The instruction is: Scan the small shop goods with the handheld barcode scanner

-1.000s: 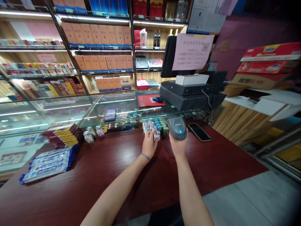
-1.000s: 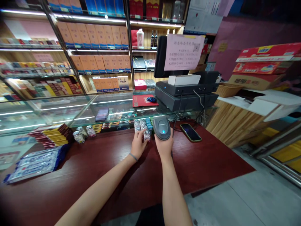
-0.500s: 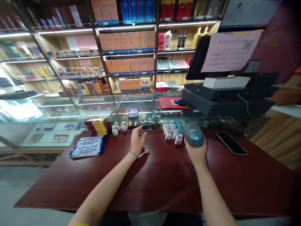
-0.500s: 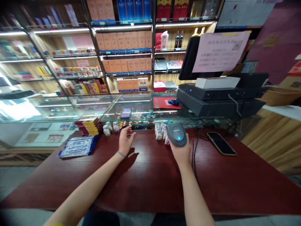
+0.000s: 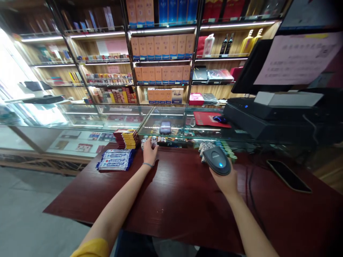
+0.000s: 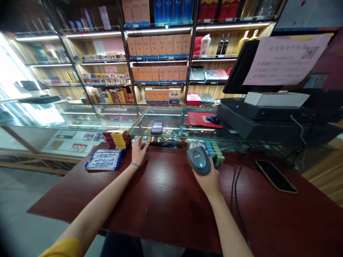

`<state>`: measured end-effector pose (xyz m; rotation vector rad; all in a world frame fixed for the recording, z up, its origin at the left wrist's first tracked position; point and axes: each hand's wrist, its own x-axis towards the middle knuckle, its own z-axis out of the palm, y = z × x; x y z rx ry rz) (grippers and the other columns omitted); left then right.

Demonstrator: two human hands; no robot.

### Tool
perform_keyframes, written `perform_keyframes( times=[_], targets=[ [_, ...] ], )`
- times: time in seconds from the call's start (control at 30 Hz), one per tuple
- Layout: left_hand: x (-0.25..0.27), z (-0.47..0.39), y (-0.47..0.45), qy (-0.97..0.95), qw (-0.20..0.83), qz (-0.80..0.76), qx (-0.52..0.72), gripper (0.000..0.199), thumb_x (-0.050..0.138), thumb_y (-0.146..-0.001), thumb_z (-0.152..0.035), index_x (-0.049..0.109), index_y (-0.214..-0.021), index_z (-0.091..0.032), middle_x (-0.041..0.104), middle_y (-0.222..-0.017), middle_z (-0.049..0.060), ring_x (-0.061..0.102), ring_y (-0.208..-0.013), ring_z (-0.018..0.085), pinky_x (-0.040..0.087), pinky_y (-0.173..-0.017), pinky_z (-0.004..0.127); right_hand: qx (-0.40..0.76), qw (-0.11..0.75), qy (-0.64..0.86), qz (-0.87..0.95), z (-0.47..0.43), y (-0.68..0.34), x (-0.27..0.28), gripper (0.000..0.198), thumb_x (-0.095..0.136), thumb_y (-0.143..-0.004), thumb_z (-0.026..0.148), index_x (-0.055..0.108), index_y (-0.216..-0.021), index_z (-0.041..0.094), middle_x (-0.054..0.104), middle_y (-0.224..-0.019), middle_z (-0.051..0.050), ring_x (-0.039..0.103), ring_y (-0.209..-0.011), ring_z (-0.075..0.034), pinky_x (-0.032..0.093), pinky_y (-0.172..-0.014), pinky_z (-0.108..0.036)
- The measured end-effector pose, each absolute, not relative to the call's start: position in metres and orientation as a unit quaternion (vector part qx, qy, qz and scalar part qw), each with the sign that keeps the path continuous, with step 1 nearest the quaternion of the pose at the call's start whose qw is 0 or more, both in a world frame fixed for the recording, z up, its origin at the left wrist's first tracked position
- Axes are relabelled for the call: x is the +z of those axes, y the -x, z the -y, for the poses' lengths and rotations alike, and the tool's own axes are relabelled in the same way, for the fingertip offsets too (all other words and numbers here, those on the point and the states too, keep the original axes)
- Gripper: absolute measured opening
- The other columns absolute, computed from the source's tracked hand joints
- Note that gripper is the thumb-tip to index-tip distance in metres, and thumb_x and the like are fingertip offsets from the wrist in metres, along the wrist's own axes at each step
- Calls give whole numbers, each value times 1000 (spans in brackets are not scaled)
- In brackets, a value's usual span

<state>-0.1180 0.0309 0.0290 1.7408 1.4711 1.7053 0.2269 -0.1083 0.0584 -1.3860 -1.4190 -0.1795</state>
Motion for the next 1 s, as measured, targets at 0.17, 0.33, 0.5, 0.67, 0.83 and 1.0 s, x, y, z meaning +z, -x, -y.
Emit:
perform_keyframes(
  times=[0.17,0.33,0.5,0.67,0.83,1.0],
  targets=[
    [22,-49,107,-615,117,-544,558,78,75,-75,-12,44,-147,-17,50,-139,19,44,-139,35,32,-120,55,-75,533,581,611,108,-226,54,48,72,-77,45,61,-114,17,76,-86,-12,75,-73,-28,59,-65,-34],
    [6,-56,99,-602,109,-562,556,79,72,-76,-10,40,-148,-17,48,-139,19,45,-138,35,34,-118,55,-59,521,587,617,108,-217,48,53,70,-78,44,61,-122,16,76,-84,-11,75,-74,-28,58,-63,-33],
    [-6,-61,99,-615,79,-541,568,64,64,-81,-9,43,-142,-15,49,-138,19,45,-136,33,33,-120,55,-52,489,589,641,111,-203,47,53,67,-80,42,60,-125,15,77,-85,-13,76,-76,-30,58,-65,-36],
    [-8,-65,100,-600,93,-547,577,51,56,-86,-9,47,-135,-11,49,-131,20,48,-131,31,35,-118,53,-57,446,599,662,112,-198,46,44,65,-79,40,62,-118,19,77,-79,-9,75,-69,-30,56,-61,-34],
    [4,-56,97,-590,143,-503,615,46,58,-90,-18,46,-135,-17,51,-135,17,49,-132,28,36,-118,47,-55,453,595,662,113,-197,48,41,66,-81,40,60,-117,21,77,-82,-9,76,-74,-30,57,-64,-33],
    [17,-36,78,-510,393,-425,636,61,64,-91,-31,33,-143,-24,59,-129,13,66,-105,20,54,-97,41,-81,452,578,675,115,-199,49,53,67,-80,40,56,-127,18,77,-81,-9,75,-69,-29,55,-59,-32]
  ],
)
